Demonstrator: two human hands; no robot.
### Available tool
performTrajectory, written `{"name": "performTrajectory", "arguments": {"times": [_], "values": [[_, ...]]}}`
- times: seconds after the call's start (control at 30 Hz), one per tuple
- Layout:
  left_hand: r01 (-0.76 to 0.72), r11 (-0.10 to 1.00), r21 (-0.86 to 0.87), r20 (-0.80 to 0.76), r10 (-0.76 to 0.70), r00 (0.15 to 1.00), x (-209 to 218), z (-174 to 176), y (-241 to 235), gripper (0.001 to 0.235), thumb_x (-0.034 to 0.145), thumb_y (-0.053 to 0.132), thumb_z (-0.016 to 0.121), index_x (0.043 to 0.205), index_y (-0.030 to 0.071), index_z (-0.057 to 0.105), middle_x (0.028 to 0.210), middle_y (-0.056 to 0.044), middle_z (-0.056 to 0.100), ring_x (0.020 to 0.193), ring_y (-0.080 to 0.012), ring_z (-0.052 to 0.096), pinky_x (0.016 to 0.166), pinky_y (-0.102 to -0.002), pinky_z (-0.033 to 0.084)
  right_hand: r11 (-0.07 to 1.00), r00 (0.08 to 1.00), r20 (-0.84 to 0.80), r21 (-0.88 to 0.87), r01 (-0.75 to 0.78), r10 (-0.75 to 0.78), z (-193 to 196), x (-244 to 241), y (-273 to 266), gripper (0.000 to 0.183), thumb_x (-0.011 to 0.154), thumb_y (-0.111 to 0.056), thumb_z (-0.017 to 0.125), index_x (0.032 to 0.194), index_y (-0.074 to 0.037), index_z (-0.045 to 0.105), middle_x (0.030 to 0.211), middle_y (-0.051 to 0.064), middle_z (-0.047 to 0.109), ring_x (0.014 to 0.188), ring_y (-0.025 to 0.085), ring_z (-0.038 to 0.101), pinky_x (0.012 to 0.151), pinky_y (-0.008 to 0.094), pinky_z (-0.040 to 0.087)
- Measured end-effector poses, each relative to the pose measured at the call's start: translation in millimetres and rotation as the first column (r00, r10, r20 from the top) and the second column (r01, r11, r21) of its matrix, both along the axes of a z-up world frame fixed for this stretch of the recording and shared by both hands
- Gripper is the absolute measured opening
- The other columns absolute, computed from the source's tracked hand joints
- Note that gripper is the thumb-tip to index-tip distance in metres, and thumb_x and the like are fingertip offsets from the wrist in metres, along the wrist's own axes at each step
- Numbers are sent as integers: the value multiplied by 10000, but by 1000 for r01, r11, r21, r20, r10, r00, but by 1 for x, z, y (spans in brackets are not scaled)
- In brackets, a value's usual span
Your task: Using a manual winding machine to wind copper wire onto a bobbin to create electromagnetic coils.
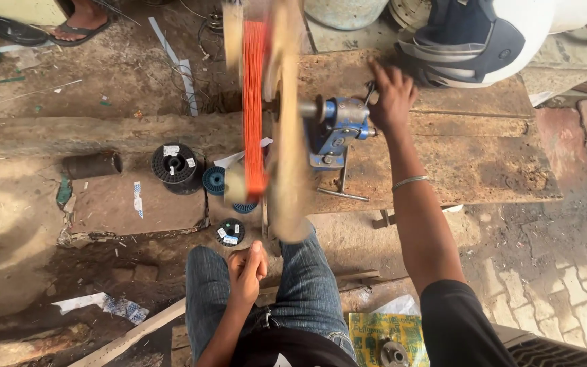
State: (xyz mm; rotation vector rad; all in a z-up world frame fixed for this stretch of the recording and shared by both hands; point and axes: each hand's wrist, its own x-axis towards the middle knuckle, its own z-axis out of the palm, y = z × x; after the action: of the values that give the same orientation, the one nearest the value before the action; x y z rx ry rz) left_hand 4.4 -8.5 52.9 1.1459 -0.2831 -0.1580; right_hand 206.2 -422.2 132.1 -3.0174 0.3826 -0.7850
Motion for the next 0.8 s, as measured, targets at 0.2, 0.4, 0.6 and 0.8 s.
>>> {"name": "performTrajectory", "arguments": {"times": [0.2, 0.4, 0.6, 0.8], "values": [[-87, 994, 64, -109, 93, 990, 18, -28, -7, 638, 1060, 327, 499, 473, 108, 381, 450, 8, 387, 416, -92, 355, 428, -289, 247, 997, 975, -221, 60, 41, -27, -61, -27, 17, 765, 829, -306, 774, 1529, -323, 466, 1394, 119, 553, 1300, 368, 472, 1094, 594, 329], [-38, 972, 232, -173, 80, 982, 43, -34, -15, 640, 1047, 439, 503, 507, 137, 337, 491, 37, 331, 455, -79, 294, 462, -299, 213, 982, 826, -530, -106, 159, -191, -55, -72, 50, 406, 846, -497, 680, 1133, -212, 721, 1545, 123, 451, 1470, 347, 313, 1222, 566, 153], [-115, 988, 101, -51, 121, 991, 59, 1, -26, 534, 1004, 382, 507, 550, 103, 469, 487, 13, 431, 403, -89, 368, 405, -282, 241, 988, 816, -562, -19, 152, -136, -79, -82, 38, 455, 931, -574, 607, 1132, -179, 709, 1418, 174, 523, 1472, 386, 289, 1219, 596, 115], [-46, 967, 252, 211, -9, 977, 32, 98, 4, 549, 1101, 361, 476, 626, 92, 534, 561, 7, 509, 483, -103, 445, 494, -261, 326, 984, 952, -304, 174, 26, 28, -65, -131, 68, 475, 841, -442, 667, 1176, -106, 682, 1281, 140, 617, 1281, 348, 467, 1157, 607, 221]]}}
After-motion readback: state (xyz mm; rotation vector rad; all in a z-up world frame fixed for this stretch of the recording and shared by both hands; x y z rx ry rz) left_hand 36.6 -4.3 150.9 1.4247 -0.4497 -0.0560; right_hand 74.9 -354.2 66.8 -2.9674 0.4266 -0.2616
